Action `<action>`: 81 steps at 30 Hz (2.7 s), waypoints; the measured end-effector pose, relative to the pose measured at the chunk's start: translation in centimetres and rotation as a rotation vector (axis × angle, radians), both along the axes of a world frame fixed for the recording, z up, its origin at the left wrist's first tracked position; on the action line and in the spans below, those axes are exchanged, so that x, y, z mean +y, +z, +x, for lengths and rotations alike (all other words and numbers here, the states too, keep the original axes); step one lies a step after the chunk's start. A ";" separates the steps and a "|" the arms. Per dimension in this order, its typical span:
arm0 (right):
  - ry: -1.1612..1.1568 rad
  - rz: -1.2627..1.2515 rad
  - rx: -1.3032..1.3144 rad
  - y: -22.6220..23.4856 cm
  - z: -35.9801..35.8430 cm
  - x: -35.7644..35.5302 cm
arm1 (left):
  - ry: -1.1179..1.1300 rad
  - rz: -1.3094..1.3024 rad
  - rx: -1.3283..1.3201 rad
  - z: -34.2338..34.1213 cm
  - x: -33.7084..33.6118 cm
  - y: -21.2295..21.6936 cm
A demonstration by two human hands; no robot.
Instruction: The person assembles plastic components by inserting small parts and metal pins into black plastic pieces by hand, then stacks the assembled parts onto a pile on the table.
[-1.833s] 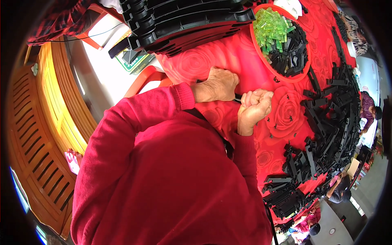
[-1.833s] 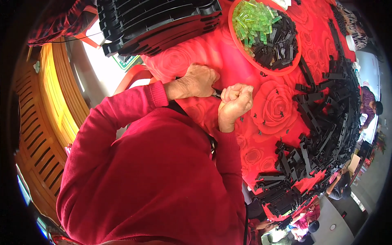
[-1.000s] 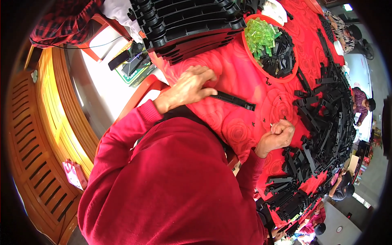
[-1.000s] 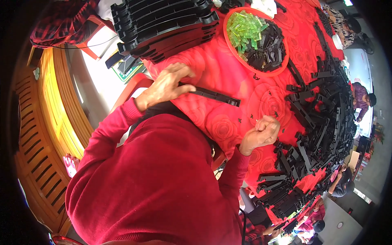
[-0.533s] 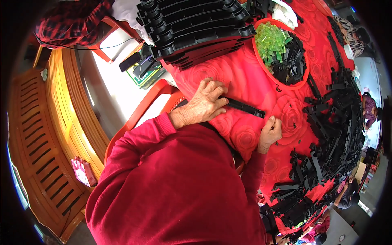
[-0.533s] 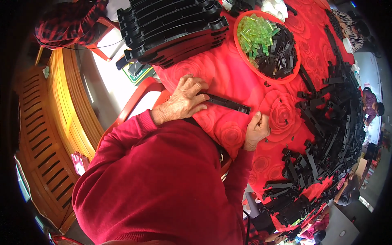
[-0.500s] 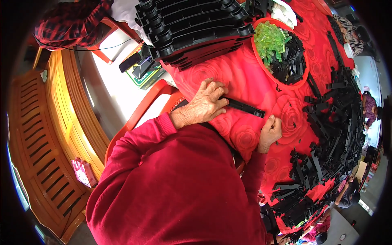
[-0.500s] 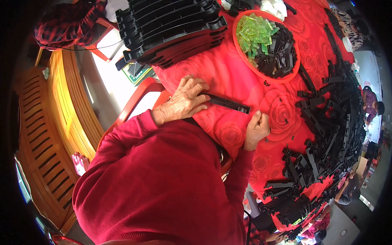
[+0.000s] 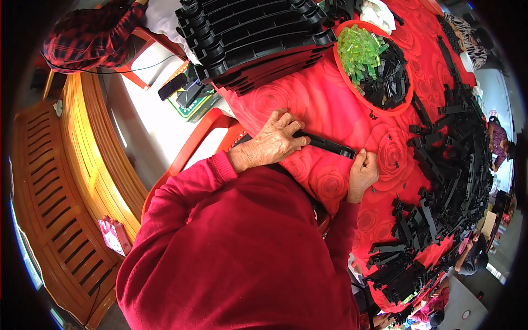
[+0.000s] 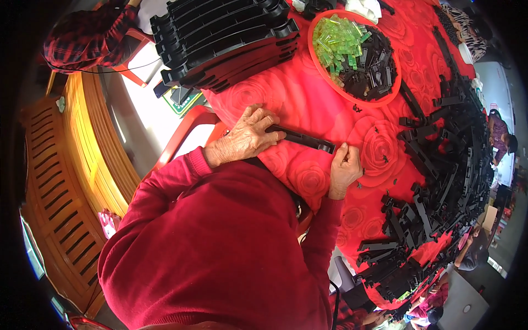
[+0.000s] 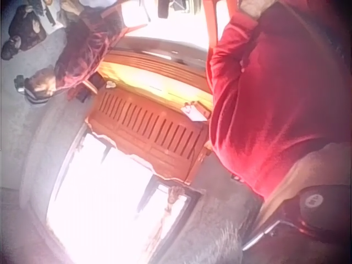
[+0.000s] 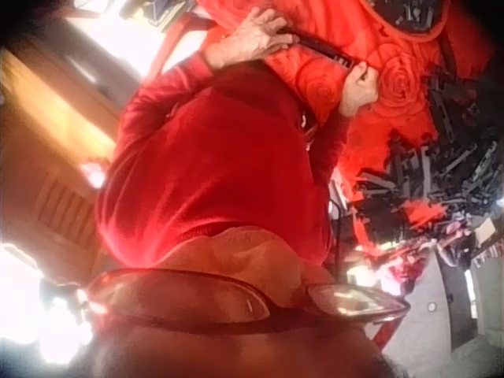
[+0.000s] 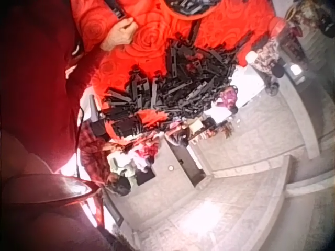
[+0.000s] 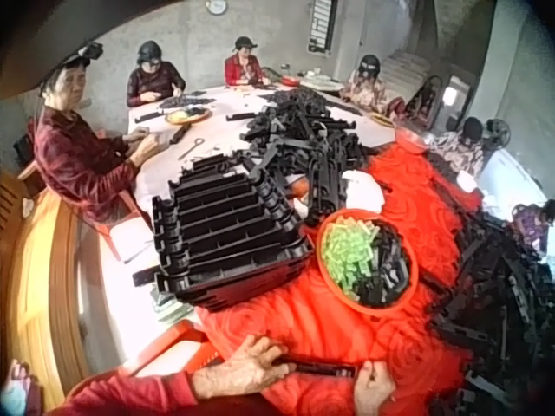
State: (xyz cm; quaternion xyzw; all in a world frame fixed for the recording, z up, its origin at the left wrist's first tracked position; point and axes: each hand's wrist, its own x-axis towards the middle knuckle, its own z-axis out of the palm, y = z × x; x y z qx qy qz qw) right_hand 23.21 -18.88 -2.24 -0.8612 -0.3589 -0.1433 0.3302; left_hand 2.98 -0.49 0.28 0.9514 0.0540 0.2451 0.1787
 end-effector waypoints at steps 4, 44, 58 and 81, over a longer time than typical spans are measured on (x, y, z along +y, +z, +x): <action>-0.007 0.016 -0.002 -0.2 0.2 0.1 | -0.057 0.083 0.048 0.2 1.0 0.1; -0.014 -0.014 -0.088 -0.4 0.2 0.1 | 0.617 -0.381 -0.138 -7.0 30.2 12.3; -0.020 -0.021 -0.083 -0.4 0.1 0.2 | 0.413 -0.338 -0.029 -5.7 31.6 9.1; 0.035 0.048 -0.206 0.6 -0.3 -0.5 | 0.579 -0.377 -0.014 -6.7 36.0 5.2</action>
